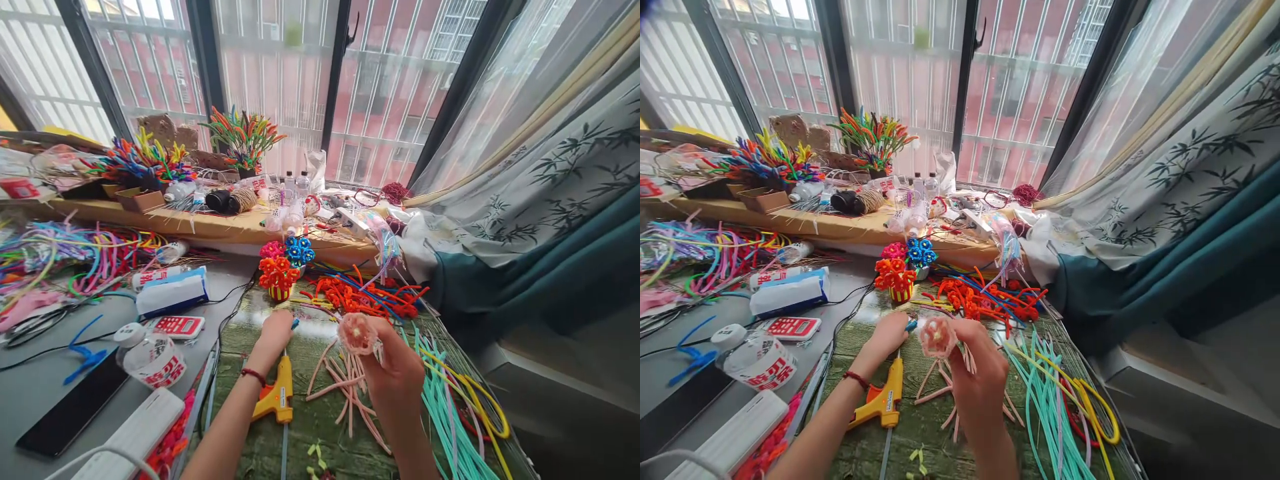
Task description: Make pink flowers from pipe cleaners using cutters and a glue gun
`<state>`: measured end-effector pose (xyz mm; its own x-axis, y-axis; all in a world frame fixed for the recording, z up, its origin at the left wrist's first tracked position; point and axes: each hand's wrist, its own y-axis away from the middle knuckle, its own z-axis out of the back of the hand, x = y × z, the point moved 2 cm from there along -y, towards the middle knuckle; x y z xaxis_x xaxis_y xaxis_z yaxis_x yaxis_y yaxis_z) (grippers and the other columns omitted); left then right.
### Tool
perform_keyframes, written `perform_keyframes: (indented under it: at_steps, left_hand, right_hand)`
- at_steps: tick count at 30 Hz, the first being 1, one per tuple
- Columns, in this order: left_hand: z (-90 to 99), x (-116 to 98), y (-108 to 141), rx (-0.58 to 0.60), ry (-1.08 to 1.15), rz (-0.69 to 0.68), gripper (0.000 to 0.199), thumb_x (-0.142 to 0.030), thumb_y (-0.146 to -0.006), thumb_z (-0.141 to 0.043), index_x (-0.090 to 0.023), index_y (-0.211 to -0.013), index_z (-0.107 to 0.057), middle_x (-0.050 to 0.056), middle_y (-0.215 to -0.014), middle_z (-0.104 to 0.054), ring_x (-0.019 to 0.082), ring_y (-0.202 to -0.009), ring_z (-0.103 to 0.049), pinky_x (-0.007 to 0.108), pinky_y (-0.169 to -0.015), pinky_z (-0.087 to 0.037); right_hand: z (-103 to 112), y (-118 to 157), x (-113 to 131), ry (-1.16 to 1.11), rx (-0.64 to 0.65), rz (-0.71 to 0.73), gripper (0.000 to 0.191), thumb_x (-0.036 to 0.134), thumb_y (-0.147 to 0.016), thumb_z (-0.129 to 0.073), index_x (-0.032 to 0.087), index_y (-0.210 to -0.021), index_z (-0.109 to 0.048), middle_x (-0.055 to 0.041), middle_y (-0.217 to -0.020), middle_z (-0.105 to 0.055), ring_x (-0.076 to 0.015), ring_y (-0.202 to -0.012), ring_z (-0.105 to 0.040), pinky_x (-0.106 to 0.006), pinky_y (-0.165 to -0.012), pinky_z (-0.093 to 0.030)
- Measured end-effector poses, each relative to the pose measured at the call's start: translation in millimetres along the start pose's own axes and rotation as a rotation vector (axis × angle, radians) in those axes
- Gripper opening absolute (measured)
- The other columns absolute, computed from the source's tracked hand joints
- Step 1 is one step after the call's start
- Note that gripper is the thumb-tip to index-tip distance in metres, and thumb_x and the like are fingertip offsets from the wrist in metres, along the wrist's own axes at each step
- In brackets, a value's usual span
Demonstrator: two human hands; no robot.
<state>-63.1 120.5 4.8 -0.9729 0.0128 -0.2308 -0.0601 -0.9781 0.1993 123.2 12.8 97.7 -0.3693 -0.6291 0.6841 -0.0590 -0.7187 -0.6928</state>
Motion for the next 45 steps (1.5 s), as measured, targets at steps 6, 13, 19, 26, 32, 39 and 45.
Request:
perform_keyframes:
  at_steps: [6, 13, 19, 26, 32, 39, 45]
  left_hand:
    - [15.3, -10, 25, -0.147, 0.188, -0.095, 0.021, -0.028, -0.091, -0.057, -0.013, -0.106, -0.061, 0.007, -0.107, -0.064, 0.02, -0.095, -0.063, 0.041, -0.084, -0.052]
    - [29.4, -19, 108, -0.29, 0.65, -0.247, 0.026, -0.035, -0.097, -0.03, -0.019, -0.093, -0.05, 0.0, -0.071, -0.059, 0.012, -0.058, -0.055, 0.023, -0.06, -0.046]
    - [7.1, -31, 166, -0.311, 1.45, -0.121, 0.051, -0.067, -0.079, -0.054, -0.016, -0.075, -0.058, -0.004, -0.061, -0.04, 0.01, -0.056, -0.036, 0.021, -0.05, -0.03]
    - [5.7, -46, 174, -0.155, 1.593, -0.073, 0.065, -0.078, -0.076, -0.043, -0.016, -0.057, -0.049, -0.006, -0.054, -0.025, 0.007, -0.05, -0.019, 0.024, -0.047, -0.013]
    - [4.5, -50, 165, -0.07, 1.656, -0.046, 0.067, -0.083, -0.066, -0.049, -0.018, -0.054, -0.041, -0.008, -0.052, -0.023, 0.005, -0.046, -0.016, 0.022, -0.044, -0.01]
    - [-1.9, -48, 155, -0.007, 1.636, 0.05, 0.065, -0.077, -0.068, -0.054, -0.017, -0.046, -0.044, -0.008, -0.043, -0.023, 0.005, -0.042, -0.015, 0.021, -0.041, -0.007]
    - [-5.6, -53, 154, 0.038, 1.613, 0.077, 0.069, -0.084, -0.061, -0.053, -0.017, -0.047, -0.048, -0.009, -0.04, -0.022, 0.004, -0.039, -0.014, 0.022, -0.04, -0.006]
  right_hand:
    - [11, 20, 11, -0.086, -0.047, -0.009, 0.021, 0.013, -0.085, -0.059, 0.026, -0.099, -0.068, -0.0031, -0.094, -0.072, -0.0213, -0.085, -0.067, -0.03, -0.075, -0.053]
    - [15, 46, 24, -0.126, 0.011, -0.113, 0.022, 0.012, -0.086, -0.056, 0.027, -0.1, -0.065, -0.0025, -0.091, -0.073, -0.0213, -0.084, -0.069, -0.03, -0.071, -0.054]
    - [18, 57, 29, -0.113, 0.068, -0.1, 0.022, 0.01, -0.087, -0.05, 0.027, -0.096, -0.062, -0.0007, -0.093, -0.072, -0.0198, -0.085, -0.068, -0.03, -0.074, -0.052]
    - [27, 55, 23, -0.042, 0.109, -0.047, 0.022, 0.01, -0.088, -0.052, 0.027, -0.097, -0.061, -0.0006, -0.092, -0.07, -0.019, -0.085, -0.066, -0.027, -0.073, -0.05]
    - [37, 51, 6, 0.008, 0.106, -0.069, 0.015, 0.016, -0.092, -0.052, 0.027, -0.098, -0.06, -0.0015, -0.095, -0.069, -0.0197, -0.089, -0.065, -0.027, -0.074, -0.049]
    - [40, 50, -8, 0.063, 0.11, -0.127, 0.008, 0.024, -0.094, -0.052, 0.026, -0.094, -0.06, 0.0019, -0.082, -0.065, -0.0131, -0.063, -0.057, -0.021, -0.058, -0.045]
    - [42, 49, -9, 0.076, 0.165, -0.117, 0.009, 0.023, -0.094, -0.052, 0.025, -0.092, -0.061, 0.0024, -0.077, -0.063, -0.0128, -0.061, -0.055, -0.021, -0.056, -0.044]
